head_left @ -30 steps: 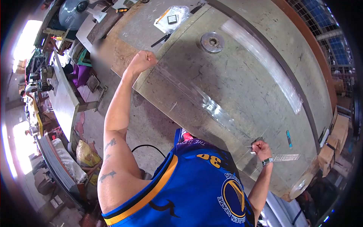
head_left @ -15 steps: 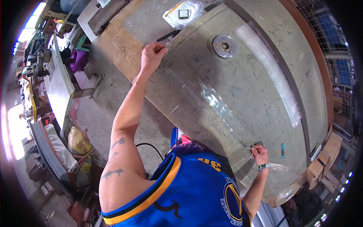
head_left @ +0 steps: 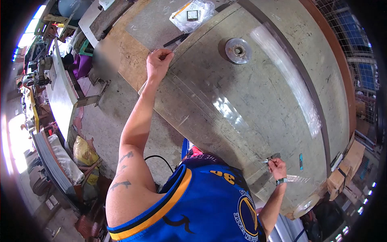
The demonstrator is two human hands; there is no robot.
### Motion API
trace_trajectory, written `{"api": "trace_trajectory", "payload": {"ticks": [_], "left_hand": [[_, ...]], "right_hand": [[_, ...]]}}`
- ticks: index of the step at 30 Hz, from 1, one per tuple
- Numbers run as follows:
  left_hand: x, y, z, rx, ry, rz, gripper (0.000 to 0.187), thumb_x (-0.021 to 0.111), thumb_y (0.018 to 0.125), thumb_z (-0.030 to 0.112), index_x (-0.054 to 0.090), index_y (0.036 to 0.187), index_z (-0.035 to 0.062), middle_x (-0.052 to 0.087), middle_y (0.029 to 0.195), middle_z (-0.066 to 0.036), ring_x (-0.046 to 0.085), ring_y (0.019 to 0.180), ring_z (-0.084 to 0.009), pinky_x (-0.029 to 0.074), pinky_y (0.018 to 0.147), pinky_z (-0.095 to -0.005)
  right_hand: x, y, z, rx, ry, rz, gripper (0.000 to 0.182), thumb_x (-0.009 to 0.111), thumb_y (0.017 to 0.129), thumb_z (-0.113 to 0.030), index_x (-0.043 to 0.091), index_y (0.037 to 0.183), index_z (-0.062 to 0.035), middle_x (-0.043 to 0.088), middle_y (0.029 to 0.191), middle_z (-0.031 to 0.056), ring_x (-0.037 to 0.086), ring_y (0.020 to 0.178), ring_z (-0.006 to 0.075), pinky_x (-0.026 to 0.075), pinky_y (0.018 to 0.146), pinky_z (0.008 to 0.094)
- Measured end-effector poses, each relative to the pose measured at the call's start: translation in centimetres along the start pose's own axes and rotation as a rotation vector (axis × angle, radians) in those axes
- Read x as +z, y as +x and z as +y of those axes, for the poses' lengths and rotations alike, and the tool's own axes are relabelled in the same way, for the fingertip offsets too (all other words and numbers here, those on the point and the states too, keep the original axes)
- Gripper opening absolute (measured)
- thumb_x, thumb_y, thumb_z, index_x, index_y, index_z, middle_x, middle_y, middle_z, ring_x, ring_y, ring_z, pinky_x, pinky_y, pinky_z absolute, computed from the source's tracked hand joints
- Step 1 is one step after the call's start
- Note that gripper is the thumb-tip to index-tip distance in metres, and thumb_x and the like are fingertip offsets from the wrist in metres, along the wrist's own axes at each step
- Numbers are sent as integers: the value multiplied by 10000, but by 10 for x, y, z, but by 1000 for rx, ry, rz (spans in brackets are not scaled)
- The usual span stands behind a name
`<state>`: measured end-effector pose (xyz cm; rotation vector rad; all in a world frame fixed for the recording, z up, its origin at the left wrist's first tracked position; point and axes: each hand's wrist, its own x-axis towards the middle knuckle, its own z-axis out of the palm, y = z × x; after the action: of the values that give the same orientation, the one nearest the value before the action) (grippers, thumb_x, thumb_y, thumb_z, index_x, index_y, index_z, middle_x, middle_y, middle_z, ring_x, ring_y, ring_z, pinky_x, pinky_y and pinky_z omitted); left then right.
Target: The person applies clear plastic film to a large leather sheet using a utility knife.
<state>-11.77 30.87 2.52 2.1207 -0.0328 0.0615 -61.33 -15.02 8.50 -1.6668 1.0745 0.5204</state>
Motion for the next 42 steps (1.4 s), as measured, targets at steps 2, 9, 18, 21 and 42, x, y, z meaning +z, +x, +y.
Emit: {"api": "trace_trajectory", "payload": {"ticks": [2,9,18,21,42], "left_hand": [[-1,1,3,-53,-8,-11,159,787,855,123,765,964,9,731,844,-59,674,775,-124,538,723,-278],[-11,18,8,-167,136,-118,226,816,811,173,786,992,43,749,867,-55,667,824,-121,522,757,-279],[-10,44,-18,-414,-61,-183,227,829,772,79,786,973,-18,750,897,-53,661,827,-139,514,782,-285],[-13,51,-23,-413,19,-212,260,838,770,101,787,993,-20,752,914,-64,661,851,-145,510,799,-282],[-22,104,-64,-522,-96,-441,208,815,872,142,724,1026,36,657,726,26,455,484,-36,337,414,-165]], "right_hand": [[-2,-1,-3,3,-33,-17,117,696,962,-100,643,913,-7,623,701,6,546,568,78,428,503,247],[-7,5,7,-130,-229,19,197,694,947,-145,625,802,-32,606,663,26,544,584,107,442,548,295],[-3,-6,9,-130,-199,101,160,744,908,-161,680,867,-20,635,694,29,564,639,100,466,590,285],[2,-7,18,-199,-230,103,169,735,911,-170,662,827,-44,595,664,21,545,630,123,464,590,322],[-30,-13,30,-117,-493,367,281,727,919,-337,696,955,-60,724,853,157,693,851,359,529,766,467]]}}
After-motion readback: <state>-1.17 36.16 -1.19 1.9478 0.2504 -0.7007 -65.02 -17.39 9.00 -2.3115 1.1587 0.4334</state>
